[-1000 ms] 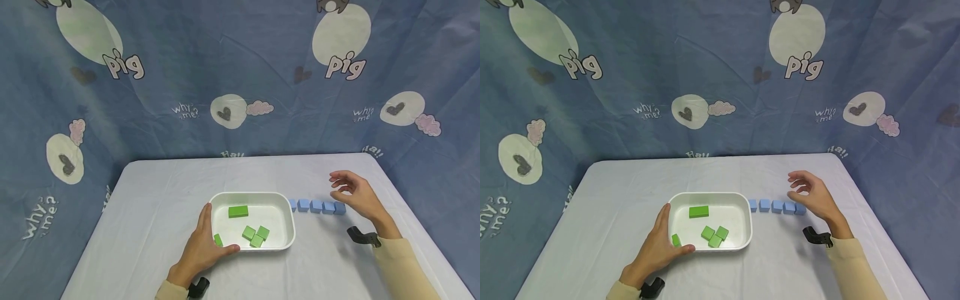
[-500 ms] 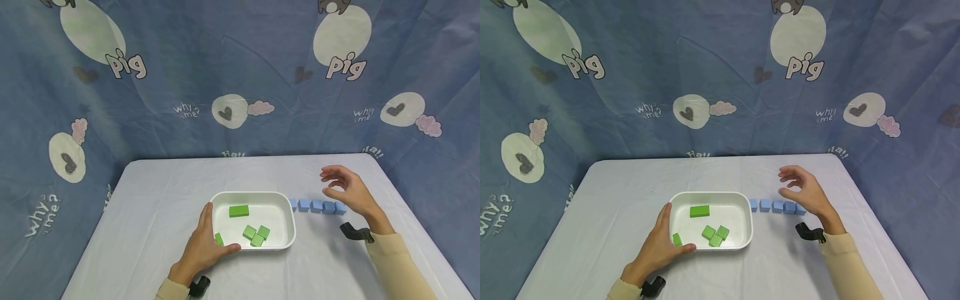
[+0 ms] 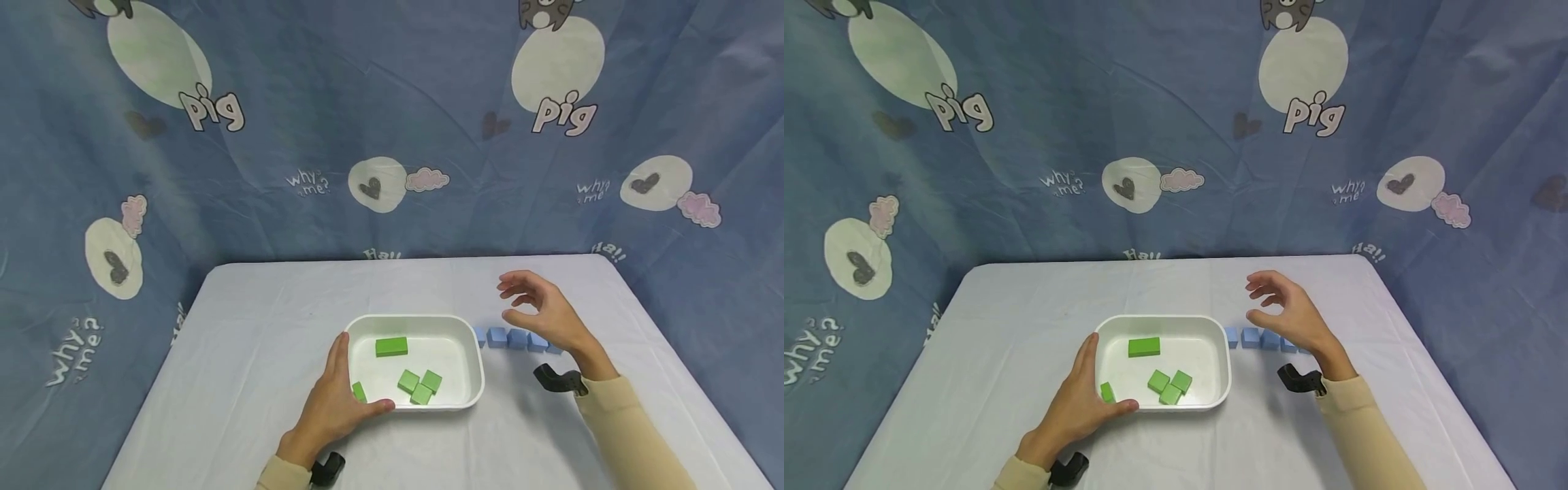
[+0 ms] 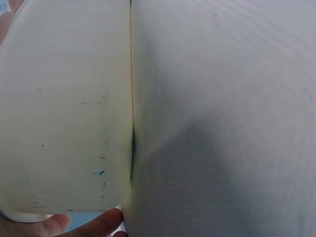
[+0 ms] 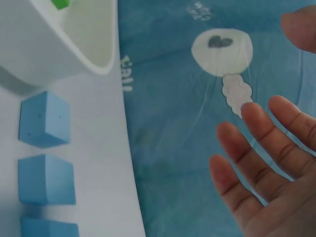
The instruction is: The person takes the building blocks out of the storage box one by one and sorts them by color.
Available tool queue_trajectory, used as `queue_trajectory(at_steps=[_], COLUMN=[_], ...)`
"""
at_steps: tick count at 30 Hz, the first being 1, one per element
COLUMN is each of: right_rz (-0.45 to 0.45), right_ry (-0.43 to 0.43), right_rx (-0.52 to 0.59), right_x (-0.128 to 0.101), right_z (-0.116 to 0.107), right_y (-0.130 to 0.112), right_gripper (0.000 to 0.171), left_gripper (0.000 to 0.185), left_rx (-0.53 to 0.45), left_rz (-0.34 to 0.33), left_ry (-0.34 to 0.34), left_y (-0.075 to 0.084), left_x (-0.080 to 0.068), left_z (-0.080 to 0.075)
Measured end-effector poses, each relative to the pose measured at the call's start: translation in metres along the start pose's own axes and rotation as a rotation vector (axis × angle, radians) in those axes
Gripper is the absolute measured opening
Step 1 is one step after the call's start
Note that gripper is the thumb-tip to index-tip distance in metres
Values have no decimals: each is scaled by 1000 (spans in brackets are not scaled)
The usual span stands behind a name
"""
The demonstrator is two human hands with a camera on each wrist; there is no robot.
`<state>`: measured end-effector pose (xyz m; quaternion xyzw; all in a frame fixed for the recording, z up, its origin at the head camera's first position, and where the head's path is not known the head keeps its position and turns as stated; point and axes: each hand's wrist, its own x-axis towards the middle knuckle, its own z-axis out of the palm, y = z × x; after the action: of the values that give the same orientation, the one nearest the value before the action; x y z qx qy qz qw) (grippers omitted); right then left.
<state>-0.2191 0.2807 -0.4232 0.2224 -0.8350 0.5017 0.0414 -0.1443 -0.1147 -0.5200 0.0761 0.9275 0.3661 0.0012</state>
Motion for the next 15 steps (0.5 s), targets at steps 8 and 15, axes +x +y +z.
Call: queue_trajectory(at_steps=[8,15], right_rz=[-7,1], right_ry=[-20,-51], right_rx=[25,11], right_x=[3,8], right_z=[13,24], right_y=[0,0], right_gripper=[53,53], left_gripper=[146,147], left_rx=[-4,-9], left_rz=[4,15], left_ry=[3,10], left_y=[-2,-3], left_x=[-1,1], left_z=[1,2])
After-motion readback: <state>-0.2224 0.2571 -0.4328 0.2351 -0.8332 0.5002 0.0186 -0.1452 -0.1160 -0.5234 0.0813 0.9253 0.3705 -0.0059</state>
